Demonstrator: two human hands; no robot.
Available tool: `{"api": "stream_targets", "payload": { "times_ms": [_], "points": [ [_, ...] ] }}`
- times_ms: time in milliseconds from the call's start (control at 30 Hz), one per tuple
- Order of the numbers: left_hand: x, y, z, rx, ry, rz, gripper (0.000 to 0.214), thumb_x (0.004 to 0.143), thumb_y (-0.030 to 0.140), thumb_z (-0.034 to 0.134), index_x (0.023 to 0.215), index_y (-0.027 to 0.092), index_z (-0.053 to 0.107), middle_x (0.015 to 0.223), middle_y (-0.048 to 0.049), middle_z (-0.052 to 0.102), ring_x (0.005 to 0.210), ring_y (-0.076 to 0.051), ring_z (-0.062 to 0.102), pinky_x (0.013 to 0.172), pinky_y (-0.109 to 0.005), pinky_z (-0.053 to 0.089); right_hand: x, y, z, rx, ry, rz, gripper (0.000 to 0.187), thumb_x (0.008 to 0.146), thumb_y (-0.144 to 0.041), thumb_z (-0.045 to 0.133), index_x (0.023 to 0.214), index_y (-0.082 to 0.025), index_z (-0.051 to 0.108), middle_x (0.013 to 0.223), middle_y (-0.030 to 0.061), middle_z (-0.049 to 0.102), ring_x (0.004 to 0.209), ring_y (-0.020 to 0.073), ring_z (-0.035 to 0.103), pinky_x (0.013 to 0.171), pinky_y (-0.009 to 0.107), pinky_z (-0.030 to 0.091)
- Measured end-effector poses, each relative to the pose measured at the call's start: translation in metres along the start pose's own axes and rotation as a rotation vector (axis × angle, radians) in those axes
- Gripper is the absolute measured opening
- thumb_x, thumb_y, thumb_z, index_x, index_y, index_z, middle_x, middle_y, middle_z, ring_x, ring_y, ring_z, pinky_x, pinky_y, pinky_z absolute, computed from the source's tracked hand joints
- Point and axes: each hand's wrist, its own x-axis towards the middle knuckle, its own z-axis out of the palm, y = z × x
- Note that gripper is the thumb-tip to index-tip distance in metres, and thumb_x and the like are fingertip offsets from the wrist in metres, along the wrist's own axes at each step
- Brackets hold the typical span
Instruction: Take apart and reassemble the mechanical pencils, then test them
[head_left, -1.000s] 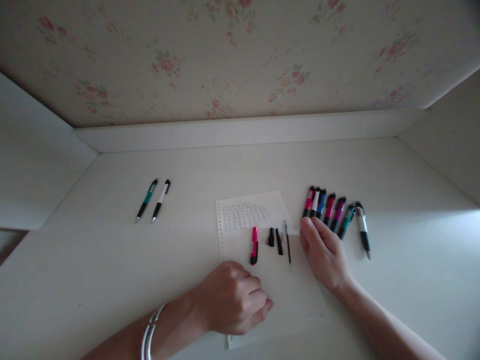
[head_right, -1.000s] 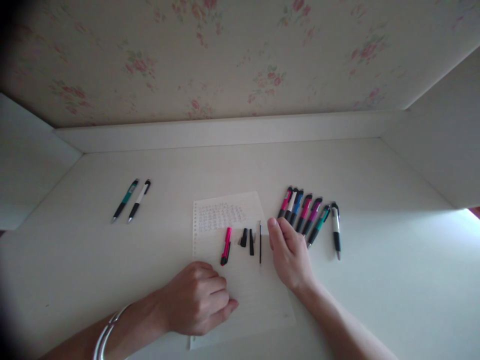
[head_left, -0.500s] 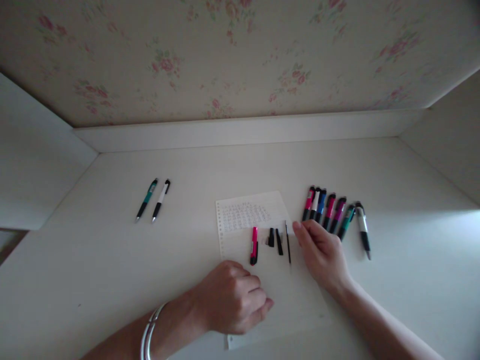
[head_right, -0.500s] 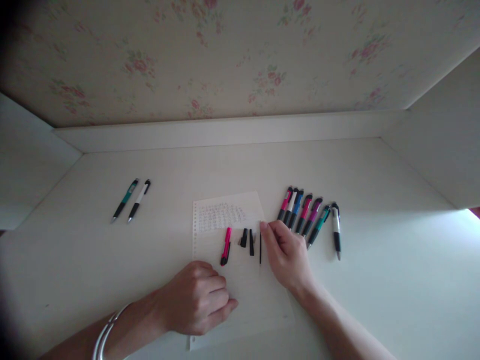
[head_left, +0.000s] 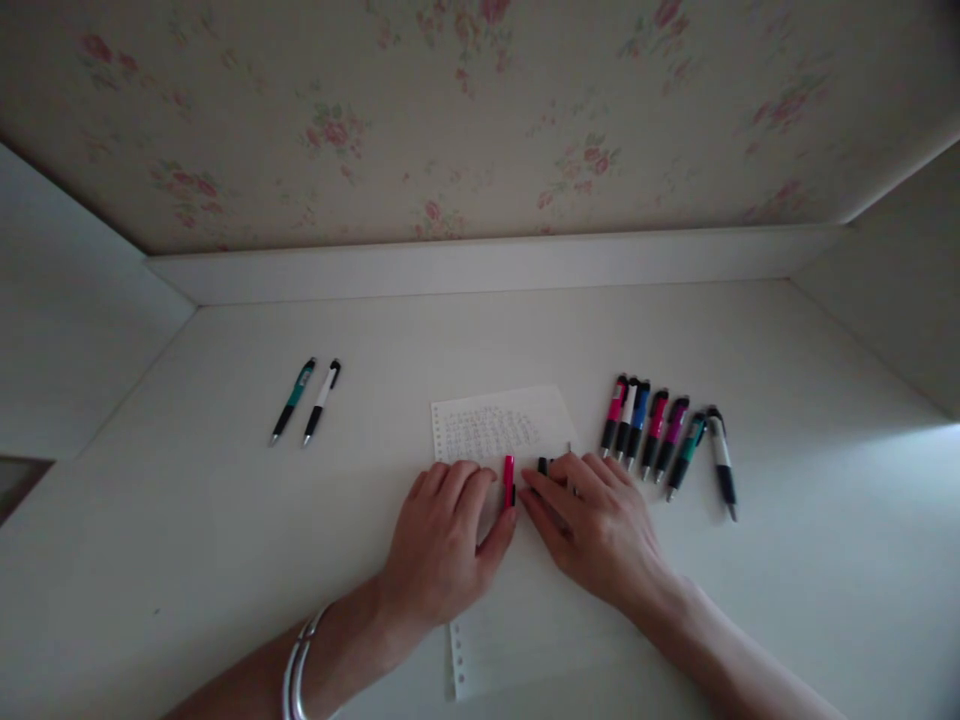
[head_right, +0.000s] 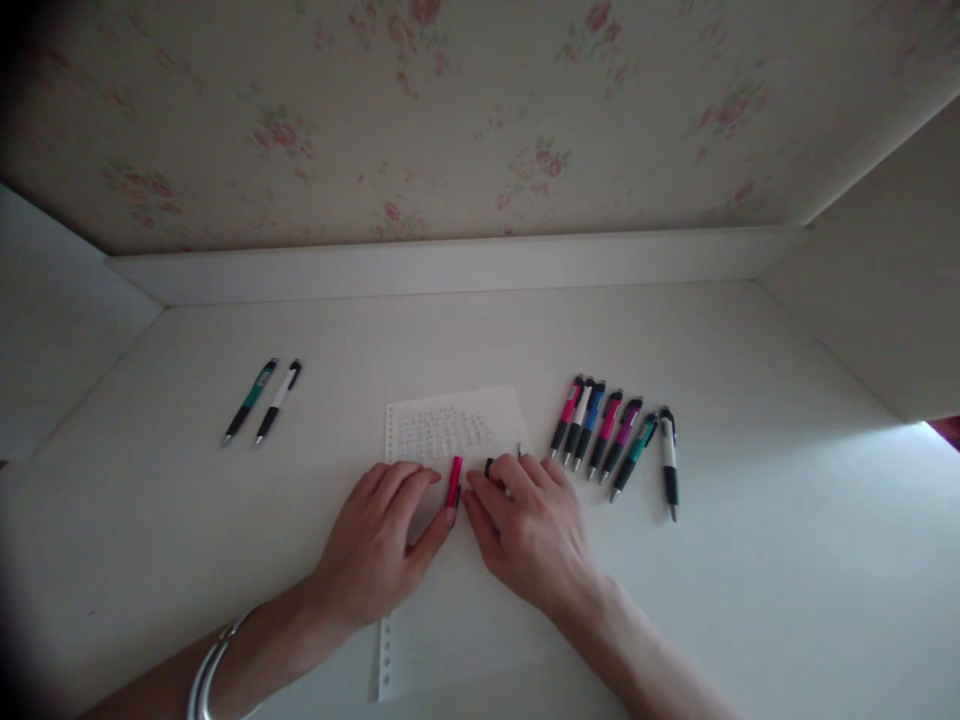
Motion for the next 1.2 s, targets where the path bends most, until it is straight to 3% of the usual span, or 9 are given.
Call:
{"api": "stream_targets", "payload": {
  "times_ms": [133,300,433,600,700,767,867,1000,1200],
  "points": [
    [0.001,0.002,0.001,0.058,-0.064,-0.032,0.025,0.095,0.04,0.061,0.106,0.017,0.062,0.1,-0.0101,0.066,0.093,-0.031,0.06,0.083,-0.052,0.052,0.002,-0.002,0.002,-0.003,-0.043,0.002,0.02,0.097,-0.026,0.059,0.094,-0.02,0.077,0.079,0.0058,0.066,0.068,0.021,0.053,0.065,0.037,0.032],
    [-0.001,0.0,0.003,0.063,-0.097,-0.043,0.011,0.097,0.029,0.057,0.097,0.018,0.061,0.093,-0.0079,0.064,0.09,-0.029,0.059,0.082,-0.05,0.051,0.001,-0.003,0.005,0.03,-0.048,-0.009,0.023,0.099,-0.021,0.056,0.091,-0.02,0.077,0.077,0.0053,0.067,0.067,0.0197,0.055,0.065,0.035,0.034],
    [-0.002,-0.001,0.003,0.003,-0.041,-0.067,0.008,0.099,0.021,0.051,0.097,0.019,0.058,0.094,-0.0078,0.063,0.088,-0.027,0.058,0.082,-0.047,0.052,-0.002,0.002,0.003,0.169,0.087,0.009,0.02,0.1,-0.02,0.056,0.104,-0.021,0.076,0.092,0.0079,0.075,0.077,0.0217,0.064,0.072,0.037,0.044],
    [-0.003,-0.005,0.004,-0.246,0.109,-0.044,0.007,0.102,0.019,0.046,0.1,0.019,0.053,0.093,-0.0074,0.064,0.087,-0.024,0.06,0.078,-0.04,0.054,-0.006,0.009,-0.002,0.514,0.25,0.307,0.016,0.095,-0.023,0.064,0.106,-0.023,0.075,0.096,0.0082,0.079,0.083,0.0228,0.073,0.074,0.036,0.058],
    [-0.005,-0.008,0.005,-0.357,0.124,-0.06,0.008,0.103,0.021,0.045,0.105,0.02,0.053,0.094,-0.0067,0.066,0.087,-0.022,0.063,0.077,-0.036,0.055,-0.008,0.011,-0.003,0.733,0.214,0.531,0.012,0.089,-0.033,0.071,0.096,-0.024,0.077,0.088,0.0065,0.08,0.075,0.022,0.074,0.066,0.033,0.06],
    [-0.007,-0.009,0.006,-0.394,0.104,-0.086,0.009,0.104,0.023,0.046,0.108,0.02,0.054,0.092,-0.0065,0.067,0.084,-0.021,0.065,0.074,-0.035,0.055,-0.009,0.01,-0.004,0.904,0.175,0.584,0.014,0.088,-0.038,0.072,0.09,-0.025,0.078,0.085,0.006,0.081,0.072,0.0211,0.074,0.063,0.03,0.06],
    [-0.008,-0.009,0.006,-0.414,0.058,-0.059,0.014,0.104,0.024,0.046,0.114,0.018,0.054,0.093,-0.0075,0.07,0.084,-0.022,0.067,0.074,-0.035,0.057,-0.007,0.008,-0.008,1.009,0.169,0.589,0.015,0.089,-0.038,0.07,0.086,-0.025,0.077,0.08,0.0042,0.079,0.07,0.0183,0.073,0.062,0.026,0.058],
    [-0.005,-0.007,0.003,-0.357,0.058,0.109,0.025,0.107,0.022,0.041,0.128,0.015,0.051,0.102,-0.0112,0.072,0.088,-0.023,0.066,0.078,-0.038,0.058,-0.005,0.005,-0.013,0.958,0.188,0.526,0.016,0.093,-0.035,0.066,0.085,-0.025,0.075,0.075,0.0018,0.074,0.066,0.0152,0.068,0.059,0.023,0.054],
    [-0.001,-0.005,0.001,-0.333,0.049,0.145,0.019,0.107,0.022,0.043,0.118,0.016,0.057,0.096,-0.0088,0.073,0.083,-0.022,0.065,0.076,-0.037,0.057,-0.007,0.006,-0.011,0.911,0.188,0.462,0.016,0.094,-0.035,0.065,0.087,-0.024,0.074,0.074,0.0023,0.069,0.065,0.016,0.064,0.059,0.025,0.052]
  ]
}}
